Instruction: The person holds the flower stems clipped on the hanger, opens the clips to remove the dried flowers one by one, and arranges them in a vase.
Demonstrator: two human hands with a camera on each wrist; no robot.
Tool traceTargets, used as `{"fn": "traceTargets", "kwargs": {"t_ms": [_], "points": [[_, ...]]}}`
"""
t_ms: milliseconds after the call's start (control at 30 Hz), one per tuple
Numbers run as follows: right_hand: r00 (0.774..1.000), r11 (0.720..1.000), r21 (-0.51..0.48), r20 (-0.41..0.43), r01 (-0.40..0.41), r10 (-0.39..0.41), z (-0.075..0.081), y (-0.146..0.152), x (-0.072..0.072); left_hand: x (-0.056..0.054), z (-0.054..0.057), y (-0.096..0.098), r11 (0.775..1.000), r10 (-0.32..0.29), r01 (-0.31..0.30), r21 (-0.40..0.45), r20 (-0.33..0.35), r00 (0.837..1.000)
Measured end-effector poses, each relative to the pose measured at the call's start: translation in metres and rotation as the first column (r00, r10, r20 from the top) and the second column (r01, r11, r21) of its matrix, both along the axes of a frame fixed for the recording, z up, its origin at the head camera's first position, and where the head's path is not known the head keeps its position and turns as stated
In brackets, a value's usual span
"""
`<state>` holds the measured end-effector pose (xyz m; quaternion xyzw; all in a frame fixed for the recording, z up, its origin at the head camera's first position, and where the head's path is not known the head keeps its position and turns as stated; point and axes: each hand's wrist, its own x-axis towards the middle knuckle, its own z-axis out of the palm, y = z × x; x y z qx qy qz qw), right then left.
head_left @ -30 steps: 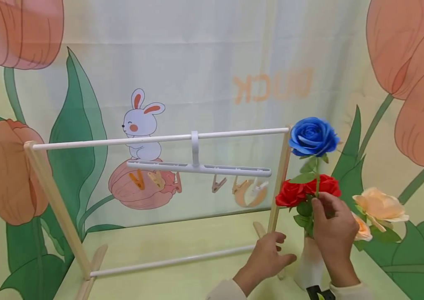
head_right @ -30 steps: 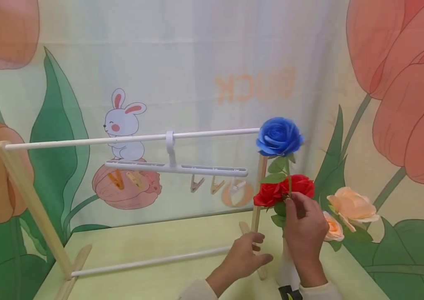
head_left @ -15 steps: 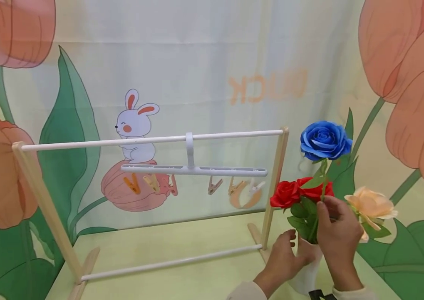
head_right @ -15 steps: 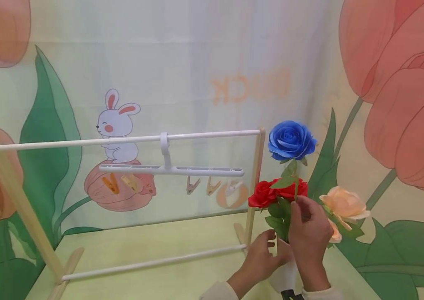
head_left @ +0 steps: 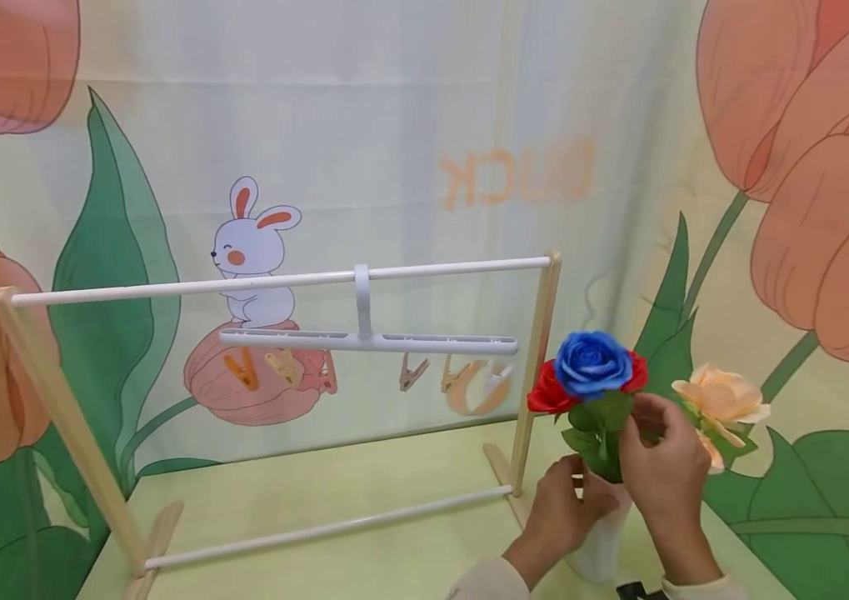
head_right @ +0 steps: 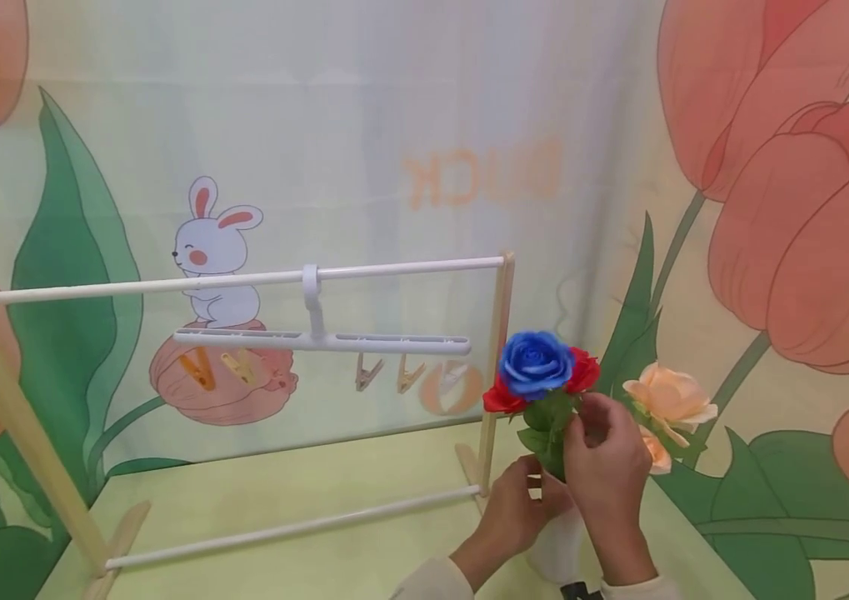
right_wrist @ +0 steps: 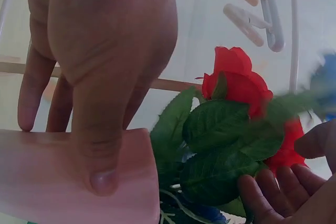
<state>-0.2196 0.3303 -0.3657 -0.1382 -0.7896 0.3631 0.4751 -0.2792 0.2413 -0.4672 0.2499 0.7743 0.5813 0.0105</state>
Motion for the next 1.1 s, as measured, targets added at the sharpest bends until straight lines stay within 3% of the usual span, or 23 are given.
{"fn": "traceTargets", "kwargs": {"t_ms": [200, 400, 567, 733, 833, 967, 1100], "points": [[1.000, 1.000, -0.019, 0.015, -0.024, 0.024, 0.004, -0.006, 0.001, 0.001, 0.003, -0.001, 1.000, -0.009, 0.008, -0.020, -0.057, 0.998], [0.991, 0.995, -0.011, 0.087, -0.102, 0.102, 0.006, -0.013, 0.004, -0.001, 0.002, -0.002, 0.998, -0.038, 0.038, 0.047, 0.003, 0.999], [0.992, 0.994, -0.028, 0.072, -0.103, 0.105, 0.006, -0.019, 0.006, 0.000, 0.001, -0.009, 0.998, -0.046, 0.046, 0.034, 0.002, 0.999], [0.991, 0.991, 0.000, 0.023, -0.133, 0.133, 0.003, -0.030, 0.006, -0.002, 0.006, -0.032, 0.996, -0.075, 0.069, -0.053, -0.127, 0.989], [0.987, 0.987, 0.041, -0.012, -0.157, 0.157, 0.002, -0.036, 0.005, -0.004, 0.014, -0.051, 0.992, -0.089, 0.071, -0.101, -0.185, 0.979], [0.983, 0.979, 0.108, -0.040, -0.175, 0.180, 0.002, -0.044, 0.006, -0.006, 0.029, -0.076, 0.980, -0.057, 0.014, -0.200, -0.213, 0.975], [0.979, 0.963, 0.183, -0.016, -0.197, 0.204, -0.002, -0.054, 0.008, -0.008, 0.043, -0.101, 0.954, -0.001, -0.074, -0.290, -0.251, 0.968]]}}
